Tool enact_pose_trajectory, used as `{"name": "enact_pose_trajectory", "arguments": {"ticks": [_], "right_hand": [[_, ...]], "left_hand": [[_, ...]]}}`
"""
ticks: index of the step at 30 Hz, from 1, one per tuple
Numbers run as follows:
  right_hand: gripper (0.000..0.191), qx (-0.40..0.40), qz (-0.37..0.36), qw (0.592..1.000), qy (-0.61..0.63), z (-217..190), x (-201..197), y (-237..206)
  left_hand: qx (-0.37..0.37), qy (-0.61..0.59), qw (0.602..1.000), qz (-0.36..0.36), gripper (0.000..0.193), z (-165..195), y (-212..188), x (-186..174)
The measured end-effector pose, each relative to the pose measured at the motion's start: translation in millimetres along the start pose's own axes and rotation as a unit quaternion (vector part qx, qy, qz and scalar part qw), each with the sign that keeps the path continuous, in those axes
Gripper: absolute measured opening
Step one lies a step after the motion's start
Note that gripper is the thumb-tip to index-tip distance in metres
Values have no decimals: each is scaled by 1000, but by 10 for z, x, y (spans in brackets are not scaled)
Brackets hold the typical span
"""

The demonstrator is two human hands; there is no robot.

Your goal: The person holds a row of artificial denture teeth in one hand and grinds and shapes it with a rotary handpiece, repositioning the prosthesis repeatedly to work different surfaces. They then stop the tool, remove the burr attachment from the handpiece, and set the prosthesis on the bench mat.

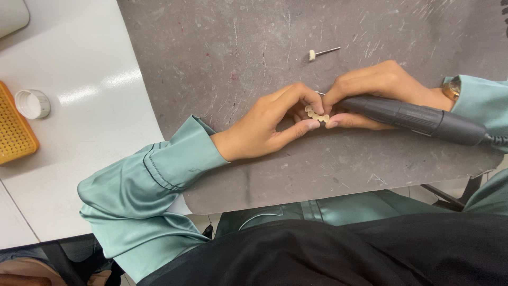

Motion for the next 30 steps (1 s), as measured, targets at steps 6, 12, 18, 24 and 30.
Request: {"name": "enact_pose_trajectory", "arguments": {"ticks": [6,12,18,24,30], "right_hand": [[25,6,8,1000,1,17,-8,-19],[24,-1,23,1000,11,16,-49,-25],[27,24,31,999,23,84,-65,-32],[31,38,16,999,34,119,-43,-50],[28,12,20,999,24,94,-48,-36]], "left_hand": [[-15,-50,999,6,28,-67,-4,-11],[-30,-71,997,11,21,-128,13,-19],[-21,-105,994,12,16,-121,16,-53],[-29,-63,997,13,20,-83,19,-52],[-27,-37,999,15,20,-44,27,-74]]}}
Point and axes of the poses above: each hand's wrist, its own y-axis towards the middle knuckle, its own x-axis out of the palm, z = x × y, the point moved 9 cm from there along y, towards the middle knuckle, and after that the axes turned 13 degrees about y, right-handed, at the moved point
